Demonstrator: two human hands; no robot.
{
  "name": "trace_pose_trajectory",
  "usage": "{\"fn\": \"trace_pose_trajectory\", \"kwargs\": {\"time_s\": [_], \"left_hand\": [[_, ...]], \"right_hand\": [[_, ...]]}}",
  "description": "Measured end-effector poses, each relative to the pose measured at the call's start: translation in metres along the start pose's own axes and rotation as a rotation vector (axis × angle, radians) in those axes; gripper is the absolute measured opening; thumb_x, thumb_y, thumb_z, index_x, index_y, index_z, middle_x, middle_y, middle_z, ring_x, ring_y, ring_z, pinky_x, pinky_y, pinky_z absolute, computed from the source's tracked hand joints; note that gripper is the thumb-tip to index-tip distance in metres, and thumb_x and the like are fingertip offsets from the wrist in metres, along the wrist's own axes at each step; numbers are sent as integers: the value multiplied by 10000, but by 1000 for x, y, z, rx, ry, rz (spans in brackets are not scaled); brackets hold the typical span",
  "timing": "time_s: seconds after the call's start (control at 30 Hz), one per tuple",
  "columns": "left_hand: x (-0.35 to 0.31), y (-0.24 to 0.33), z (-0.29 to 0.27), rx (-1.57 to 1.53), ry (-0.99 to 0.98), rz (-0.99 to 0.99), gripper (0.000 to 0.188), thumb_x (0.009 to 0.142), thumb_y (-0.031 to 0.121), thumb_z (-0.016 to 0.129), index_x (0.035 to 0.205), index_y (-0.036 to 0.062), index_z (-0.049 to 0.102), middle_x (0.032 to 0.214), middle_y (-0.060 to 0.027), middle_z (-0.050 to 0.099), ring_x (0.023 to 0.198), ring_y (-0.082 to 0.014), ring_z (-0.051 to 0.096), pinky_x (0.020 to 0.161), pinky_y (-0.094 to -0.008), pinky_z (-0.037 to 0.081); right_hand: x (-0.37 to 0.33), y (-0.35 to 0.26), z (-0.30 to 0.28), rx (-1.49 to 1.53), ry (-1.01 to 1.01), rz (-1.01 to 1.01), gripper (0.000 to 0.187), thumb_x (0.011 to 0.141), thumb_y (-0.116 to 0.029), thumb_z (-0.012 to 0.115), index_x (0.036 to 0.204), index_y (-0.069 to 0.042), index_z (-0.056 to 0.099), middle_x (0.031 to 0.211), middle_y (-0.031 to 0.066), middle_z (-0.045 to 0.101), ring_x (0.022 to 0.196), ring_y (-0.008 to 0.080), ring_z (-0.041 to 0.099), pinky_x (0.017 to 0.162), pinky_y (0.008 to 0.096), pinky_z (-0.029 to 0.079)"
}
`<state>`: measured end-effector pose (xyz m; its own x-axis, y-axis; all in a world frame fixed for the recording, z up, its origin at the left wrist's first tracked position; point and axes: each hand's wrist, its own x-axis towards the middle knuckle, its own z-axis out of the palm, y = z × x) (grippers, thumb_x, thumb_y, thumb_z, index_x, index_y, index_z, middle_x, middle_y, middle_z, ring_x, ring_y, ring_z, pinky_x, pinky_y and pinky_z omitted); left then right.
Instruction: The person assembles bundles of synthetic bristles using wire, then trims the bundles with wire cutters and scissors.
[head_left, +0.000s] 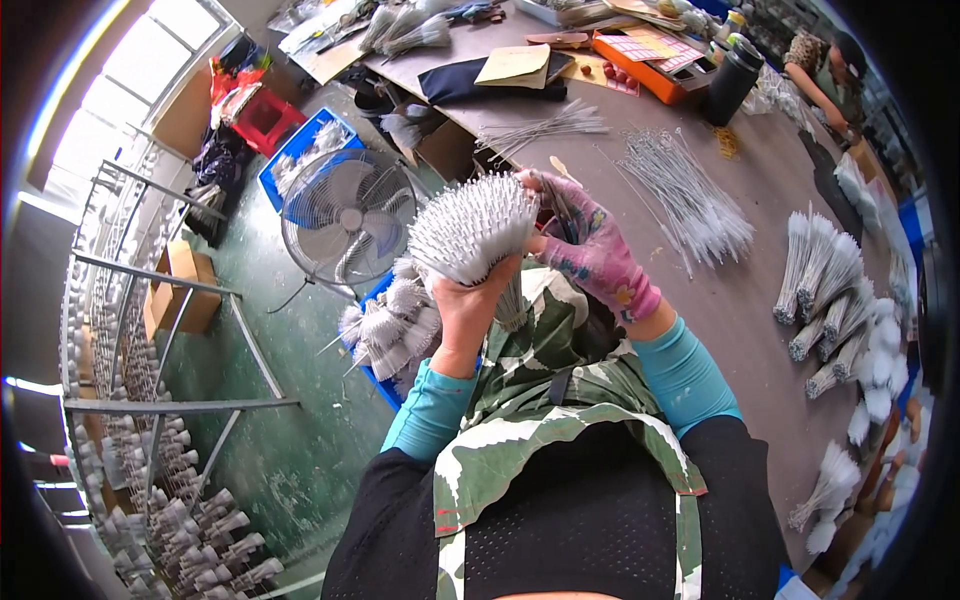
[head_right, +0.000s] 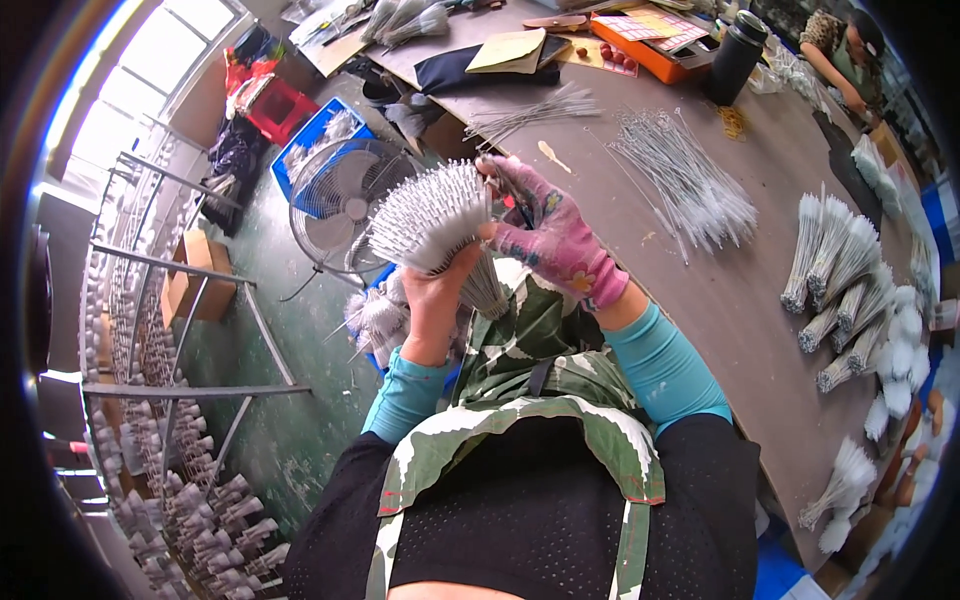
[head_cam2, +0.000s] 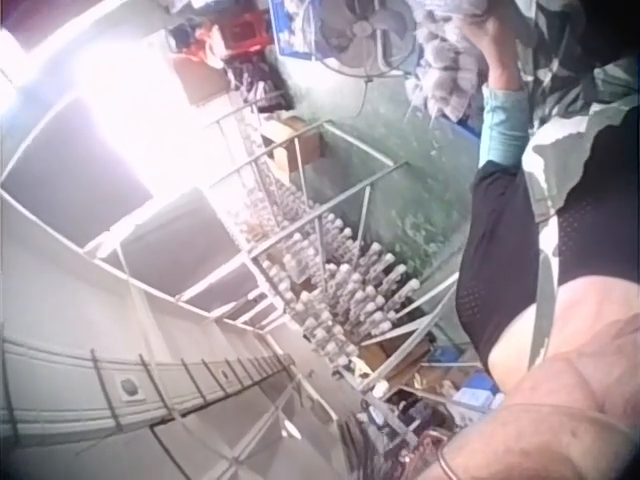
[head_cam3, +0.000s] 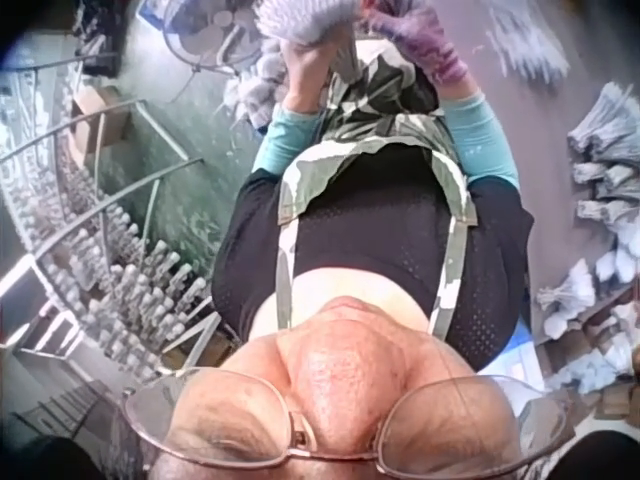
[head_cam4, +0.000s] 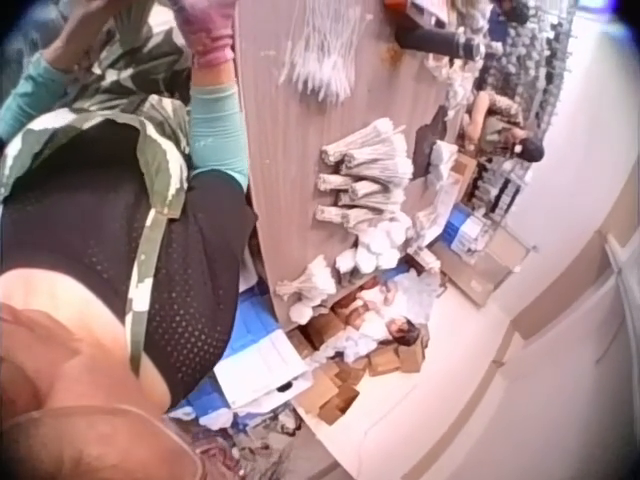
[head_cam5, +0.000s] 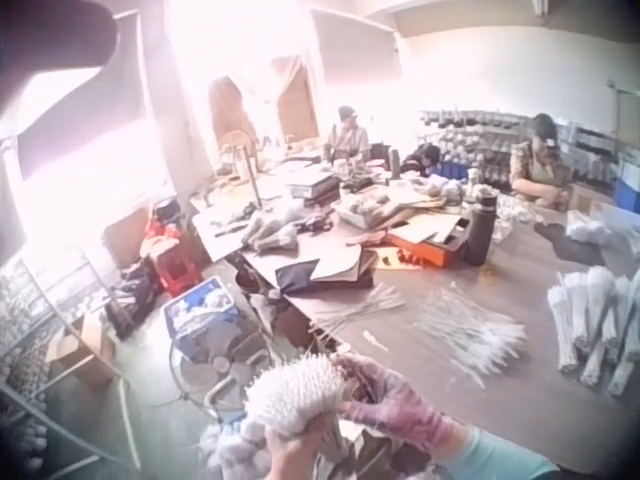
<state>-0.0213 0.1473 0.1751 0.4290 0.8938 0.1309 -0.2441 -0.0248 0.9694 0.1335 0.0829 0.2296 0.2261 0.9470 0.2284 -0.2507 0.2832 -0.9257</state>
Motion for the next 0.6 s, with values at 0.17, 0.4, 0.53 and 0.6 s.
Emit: {"fn": "trace_pose_trajectory", "kwargs": {"time_s": [0.17,0.4,0.53,0.6], "left_hand": [[-9,4,6,102,-12,96,373,727,-1,763,1074,-3,626,990,-41,661,899,-119,610,798,-258,492],[-9,24,-8,173,-516,-21,657,695,72,798,1281,46,501,1305,-78,510,1216,-181,452,1033,-343,358],[-11,25,31,203,-736,144,679,749,136,758,1356,106,453,1358,-72,475,1286,-229,391,1071,-375,315],[-26,21,51,-338,-696,-351,569,819,79,675,1344,84,458,1328,-82,503,1238,-228,452,1056,-369,349]], "right_hand": [[8,-9,-1,-64,-84,8,548,795,-39,707,1296,-42,485,1170,5,546,975,55,521,841,211,467],[-27,-44,-4,-80,-158,14,552,747,-9,738,1245,-34,501,1086,5,551,944,71,522,814,216,451],[-59,-67,-8,-136,-37,-22,540,730,17,726,1220,-12,500,1100,32,555,972,99,529,858,241,438],[-81,-68,-17,-201,63,34,529,725,35,707,1211,-3,502,1098,38,559,975,104,530,867,245,436]]}}
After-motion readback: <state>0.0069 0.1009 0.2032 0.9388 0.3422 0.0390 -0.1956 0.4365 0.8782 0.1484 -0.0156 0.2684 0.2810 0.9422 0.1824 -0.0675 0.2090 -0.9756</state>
